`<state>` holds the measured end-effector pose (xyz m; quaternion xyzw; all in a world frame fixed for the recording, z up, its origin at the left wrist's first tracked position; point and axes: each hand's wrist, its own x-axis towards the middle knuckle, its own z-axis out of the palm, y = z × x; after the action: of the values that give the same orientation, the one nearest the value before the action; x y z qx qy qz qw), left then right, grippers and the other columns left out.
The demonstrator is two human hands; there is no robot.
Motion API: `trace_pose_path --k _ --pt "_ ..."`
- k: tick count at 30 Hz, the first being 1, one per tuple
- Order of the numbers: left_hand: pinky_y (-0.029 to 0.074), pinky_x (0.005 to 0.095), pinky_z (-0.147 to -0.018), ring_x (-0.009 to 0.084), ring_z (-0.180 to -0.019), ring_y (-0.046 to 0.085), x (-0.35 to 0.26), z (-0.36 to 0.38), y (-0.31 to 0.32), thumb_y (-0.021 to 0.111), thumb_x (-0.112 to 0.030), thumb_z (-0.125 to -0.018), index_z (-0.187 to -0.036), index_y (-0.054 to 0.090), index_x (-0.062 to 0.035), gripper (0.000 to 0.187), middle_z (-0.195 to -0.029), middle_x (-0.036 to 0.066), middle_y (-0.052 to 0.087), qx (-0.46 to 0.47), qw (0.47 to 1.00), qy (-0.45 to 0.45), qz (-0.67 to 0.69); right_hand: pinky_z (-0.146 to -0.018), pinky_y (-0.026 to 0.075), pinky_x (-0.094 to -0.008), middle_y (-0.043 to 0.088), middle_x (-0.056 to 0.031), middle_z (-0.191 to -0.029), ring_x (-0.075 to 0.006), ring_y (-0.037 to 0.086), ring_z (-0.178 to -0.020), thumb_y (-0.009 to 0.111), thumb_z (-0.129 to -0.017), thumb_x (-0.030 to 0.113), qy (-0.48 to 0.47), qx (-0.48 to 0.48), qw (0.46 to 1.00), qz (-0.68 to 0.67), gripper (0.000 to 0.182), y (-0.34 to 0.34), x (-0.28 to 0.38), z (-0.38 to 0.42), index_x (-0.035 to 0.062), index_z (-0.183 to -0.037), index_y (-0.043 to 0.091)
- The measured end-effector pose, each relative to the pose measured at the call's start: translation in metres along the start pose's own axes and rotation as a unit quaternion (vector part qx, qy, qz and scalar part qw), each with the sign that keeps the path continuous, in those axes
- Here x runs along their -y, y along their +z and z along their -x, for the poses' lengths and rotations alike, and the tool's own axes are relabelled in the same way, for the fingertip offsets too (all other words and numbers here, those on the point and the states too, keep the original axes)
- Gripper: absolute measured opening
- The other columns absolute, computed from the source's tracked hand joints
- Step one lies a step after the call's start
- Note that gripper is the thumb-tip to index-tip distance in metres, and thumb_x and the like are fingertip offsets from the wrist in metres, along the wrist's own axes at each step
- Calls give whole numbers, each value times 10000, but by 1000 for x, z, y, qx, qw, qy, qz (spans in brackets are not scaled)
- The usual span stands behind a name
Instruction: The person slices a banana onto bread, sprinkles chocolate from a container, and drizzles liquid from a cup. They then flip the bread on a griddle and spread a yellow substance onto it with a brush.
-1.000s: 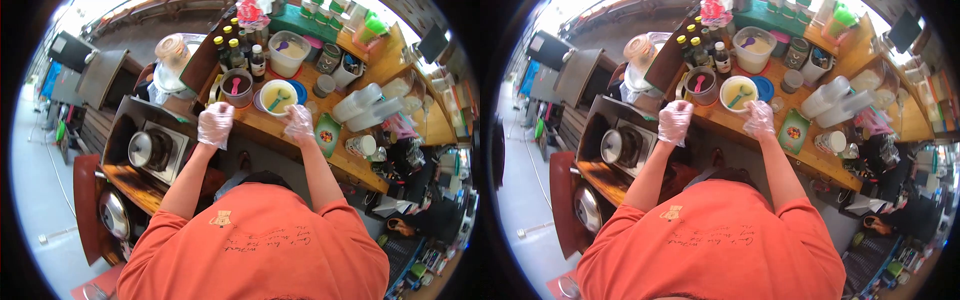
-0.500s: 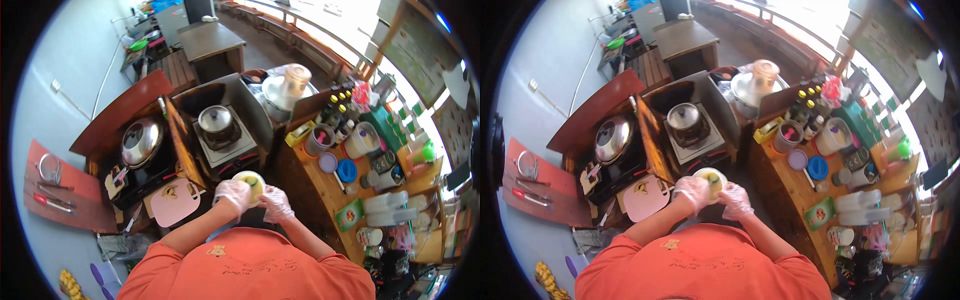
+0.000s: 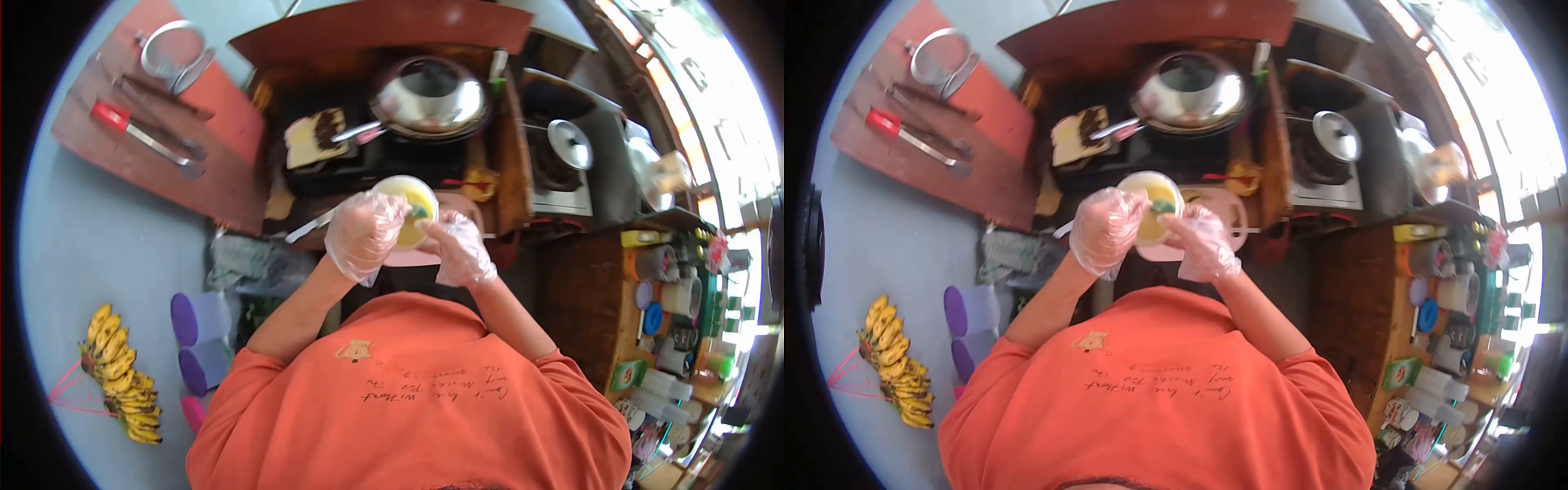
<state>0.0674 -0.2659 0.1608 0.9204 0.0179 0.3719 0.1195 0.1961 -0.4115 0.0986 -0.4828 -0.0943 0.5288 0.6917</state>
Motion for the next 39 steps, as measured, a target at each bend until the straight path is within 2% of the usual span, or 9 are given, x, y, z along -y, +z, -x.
trace_pose_path --k 6,9,16,18,19,22,32,34,39 --pt "478 441 -529 337 -578 596 80 43 -67 677 -66 -850 -731 606 -58 139 -626 124 578 64 986 -90 -124 -781 588 -325 649 -54 -958 -136 666 -853 782 -884 134 -31 36 998 -27 270 114 -35 -74 69 -918 522" --pt "489 465 -561 389 -633 618 127 48 -75 638 -102 -895 -765 636 -36 146 -680 186 612 51 965 -246 -72 -696 551 -273 632 -27 -886 -106 636 -812 784 -887 150 -51 27 998 9 267 149 -45 -94 67 -874 531" --pt "503 481 -599 373 -639 637 203 57 -72 666 -138 -879 -782 681 -35 141 -715 162 661 19 963 -259 -67 -588 482 -247 630 -8 -793 -67 573 -695 821 -853 240 -84 -39 984 150 317 181 -67 -165 57 -826 562" --pt "499 434 -562 312 -591 650 238 53 -78 697 -164 -871 -773 701 -26 169 -687 150 664 -33 982 -133 -127 -607 506 -257 639 -17 -806 -76 582 -707 826 -849 251 -72 -29 994 81 316 188 -65 -177 51 -835 581" --pt "503 440 -574 319 -618 638 243 51 -81 687 -146 -855 -733 682 -54 153 -706 135 665 -53 978 -179 -98 -729 592 -353 630 -58 -932 -195 683 -834 791 -878 136 -39 -32 996 68 270 189 -64 -185 77 -954 539" --pt "502 429 -587 324 -628 633 257 41 -85 707 -165 -877 -808 731 -52 134 -701 140 658 -87 942 -321 -35 -773 603 -391 636 -83 -997 -219 689 -913 776 -895 169 -12 -24 999 -19 267 191 -58 -194 71 -967 538" --pt "500 380 -571 260 -584 641 285 35 -60 701 -108 -898 -892 735 -24 91 -661 124 659 -143 952 -265 -58 -760 507 -360 672 -133 -1043 -193 644 -903 747 -895 321 15 -89 994 -59 435 177 -79 -241 -37 -1108 620" --pt "468 251 -523 113 -565 617 305 45 -46 697 -113 -926 -946 715 33 149 -659 67 667 -161 849 -482 145 -760 509 -356 677 -129 -1047 -192 645 -893 745 -895 308 22 -104 992 -63 433 179 -80 -246 -46 -1113 624" --pt "416 284 -479 99 -499 529 323 27 -43 682 -126 -917 -831 719 41 191 -627 42 639 -203 778 -536 255 -771 506 -356 677 -117 -1023 -195 640 -868 734 -899 308 24 -109 991 -76 425 180 -84 -258 -55 -1095 631"
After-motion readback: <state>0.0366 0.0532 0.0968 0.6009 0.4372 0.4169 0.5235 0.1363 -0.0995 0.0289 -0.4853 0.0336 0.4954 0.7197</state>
